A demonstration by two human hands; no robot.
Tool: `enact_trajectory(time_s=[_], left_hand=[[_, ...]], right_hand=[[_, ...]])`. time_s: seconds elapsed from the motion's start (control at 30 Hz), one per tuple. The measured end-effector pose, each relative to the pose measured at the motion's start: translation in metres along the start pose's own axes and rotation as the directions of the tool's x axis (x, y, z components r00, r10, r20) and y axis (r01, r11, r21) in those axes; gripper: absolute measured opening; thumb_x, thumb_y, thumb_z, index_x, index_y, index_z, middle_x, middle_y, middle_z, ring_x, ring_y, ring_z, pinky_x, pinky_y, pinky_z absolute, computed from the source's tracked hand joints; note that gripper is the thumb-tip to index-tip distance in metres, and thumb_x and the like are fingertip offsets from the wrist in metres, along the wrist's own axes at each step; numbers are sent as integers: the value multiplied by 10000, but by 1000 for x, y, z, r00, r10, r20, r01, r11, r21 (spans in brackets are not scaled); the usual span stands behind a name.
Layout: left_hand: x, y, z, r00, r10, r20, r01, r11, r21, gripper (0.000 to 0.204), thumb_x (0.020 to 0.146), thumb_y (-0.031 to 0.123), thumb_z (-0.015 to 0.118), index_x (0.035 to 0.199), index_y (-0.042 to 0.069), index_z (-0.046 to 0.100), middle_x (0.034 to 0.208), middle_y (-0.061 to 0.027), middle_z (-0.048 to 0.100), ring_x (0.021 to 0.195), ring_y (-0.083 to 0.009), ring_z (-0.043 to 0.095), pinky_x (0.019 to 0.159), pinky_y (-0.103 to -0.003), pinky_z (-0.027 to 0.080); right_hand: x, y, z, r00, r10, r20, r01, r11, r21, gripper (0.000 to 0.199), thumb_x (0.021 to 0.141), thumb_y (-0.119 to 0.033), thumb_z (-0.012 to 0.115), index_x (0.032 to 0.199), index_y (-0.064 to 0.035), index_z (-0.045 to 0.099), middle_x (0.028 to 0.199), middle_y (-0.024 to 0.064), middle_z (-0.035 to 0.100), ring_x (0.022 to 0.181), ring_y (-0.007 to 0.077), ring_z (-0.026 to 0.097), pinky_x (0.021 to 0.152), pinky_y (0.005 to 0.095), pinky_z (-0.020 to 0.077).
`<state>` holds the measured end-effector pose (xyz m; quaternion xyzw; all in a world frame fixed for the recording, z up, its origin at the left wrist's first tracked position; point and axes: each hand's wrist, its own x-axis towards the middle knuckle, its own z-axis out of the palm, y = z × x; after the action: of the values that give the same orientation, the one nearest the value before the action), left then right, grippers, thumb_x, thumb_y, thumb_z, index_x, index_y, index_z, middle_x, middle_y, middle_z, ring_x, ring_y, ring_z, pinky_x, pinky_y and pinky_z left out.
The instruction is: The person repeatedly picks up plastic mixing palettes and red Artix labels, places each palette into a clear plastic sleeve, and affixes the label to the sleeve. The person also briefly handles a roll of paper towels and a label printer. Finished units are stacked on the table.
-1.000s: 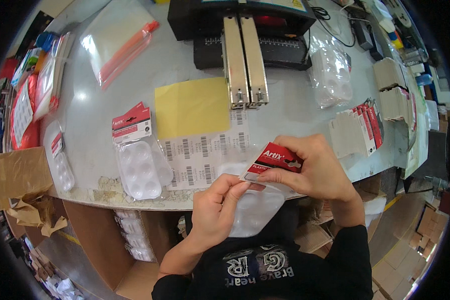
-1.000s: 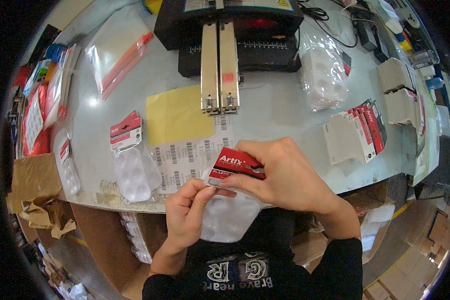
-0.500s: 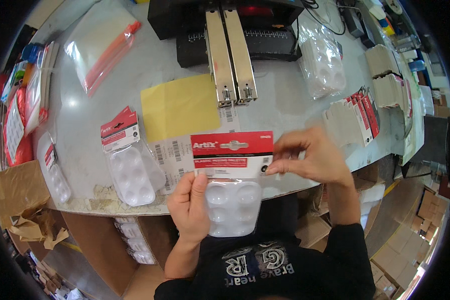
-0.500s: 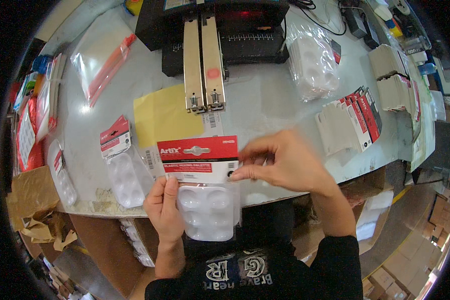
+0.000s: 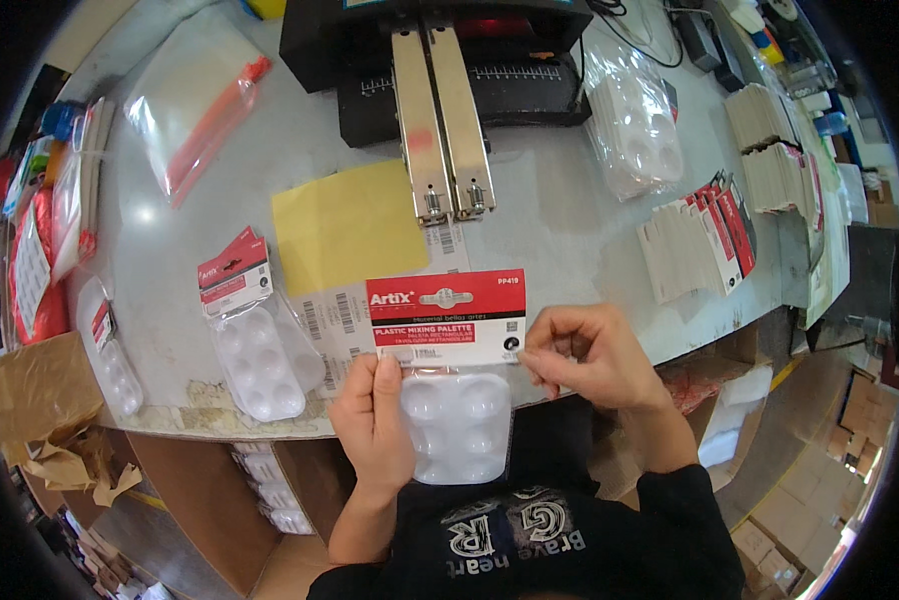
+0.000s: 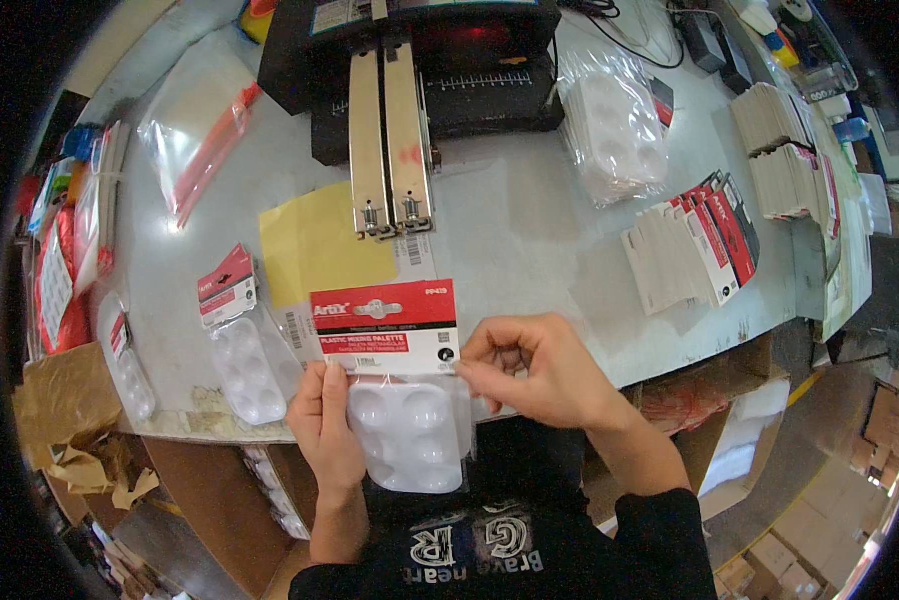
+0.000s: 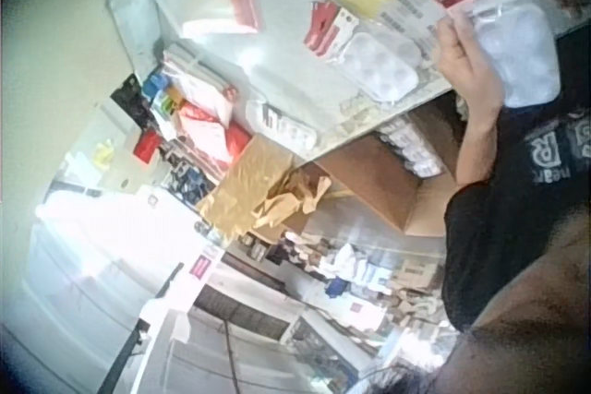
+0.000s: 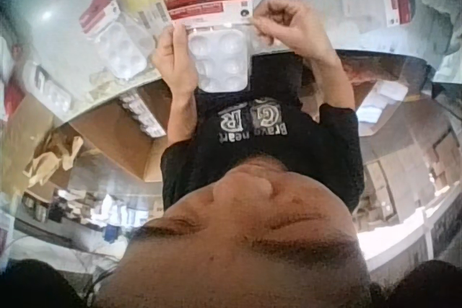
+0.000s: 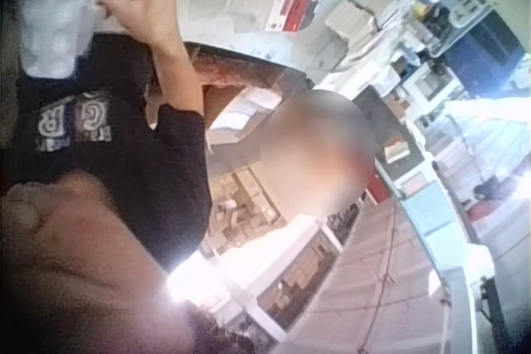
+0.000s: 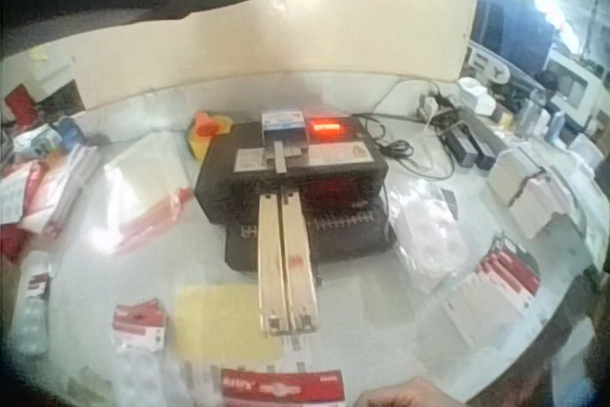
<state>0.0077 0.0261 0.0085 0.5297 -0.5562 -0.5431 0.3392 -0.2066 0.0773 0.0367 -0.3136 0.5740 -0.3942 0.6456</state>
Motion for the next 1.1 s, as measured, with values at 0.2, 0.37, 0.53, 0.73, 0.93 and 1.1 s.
enact_trajectory(time_s=[0.2, 0.37, 0.53, 0.73, 0.93, 1.1], left_hand=[[50, -13, 26, 999, 33, 0, -33, 998, 46, 294, 991, 215, 404, 863, -25, 514, 707, -70, 538, 661, -136, 456, 648, -273, 411], [84, -20, 36, 996, 85, -30, -84, 996, 27, 294, 990, 216, 420, 853, -24, 517, 722, -71, 548, 692, -117, 464, 667, -258, 406], [91, -30, 41, 993, 111, -30, -111, 994, -8, 296, 989, 218, 428, 846, -23, 521, 712, -58, 540, 692, -106, 461, 659, -252, 402], [84, -32, 0, 993, -21, -112, 29, 997, 66, 264, 969, 208, 450, 898, -13, 576, 765, -72, 590, 733, -141, 536, 703, -276, 434], [90, -12, -130, 872, 235, -429, 164, 685, 710, 307, 931, 282, 538, 1003, -10, 601, 939, -141, 579, 859, -230, 554, 781, -337, 439], [39, -41, -48, 963, 263, -53, -170, 752, 637, 300, 814, 238, 682, 961, 8, 556, 918, -108, 511, 779, -236, 499, 727, -341, 427]], right_hand=[[53, 27, 4, 953, -41, -299, 136, 942, 306, 116, 867, -114, 612, 793, -28, 589, 655, 4, 547, 554, 68, 480, 518, 209, 369], [83, 37, 1, 886, -128, -445, 292, 901, 321, 110, 871, -115, 614, 800, -30, 609, 669, 7, 571, 562, 65, 492, 535, 218, 390], [93, 55, -2, 856, -188, -482, 331, 915, 231, 125, 886, -139, 608, 820, -34, 624, 667, 10, 580, 561, 67, 510, 528, 229, 422], [48, 20, -28, 577, -528, -624, 449, 842, -298, 188, 936, -154, 507, 839, -47, 627, 676, 19, 572, 581, 129, 535, 565, 276, 457], [-47, 11, -175, 432, -712, -553, -382, 411, -828, 411, 957, -278, 474, 1222, 36, 490, 1156, 194, 580, 1026, 286, 585, 882, 363, 450], [-54, 30, -202, 601, -493, -630, -318, 575, -754, 846, 737, -379, 761, 1350, 63, 381, 1171, 223, 589, 1026, 240, 605, 895, 333, 459]])
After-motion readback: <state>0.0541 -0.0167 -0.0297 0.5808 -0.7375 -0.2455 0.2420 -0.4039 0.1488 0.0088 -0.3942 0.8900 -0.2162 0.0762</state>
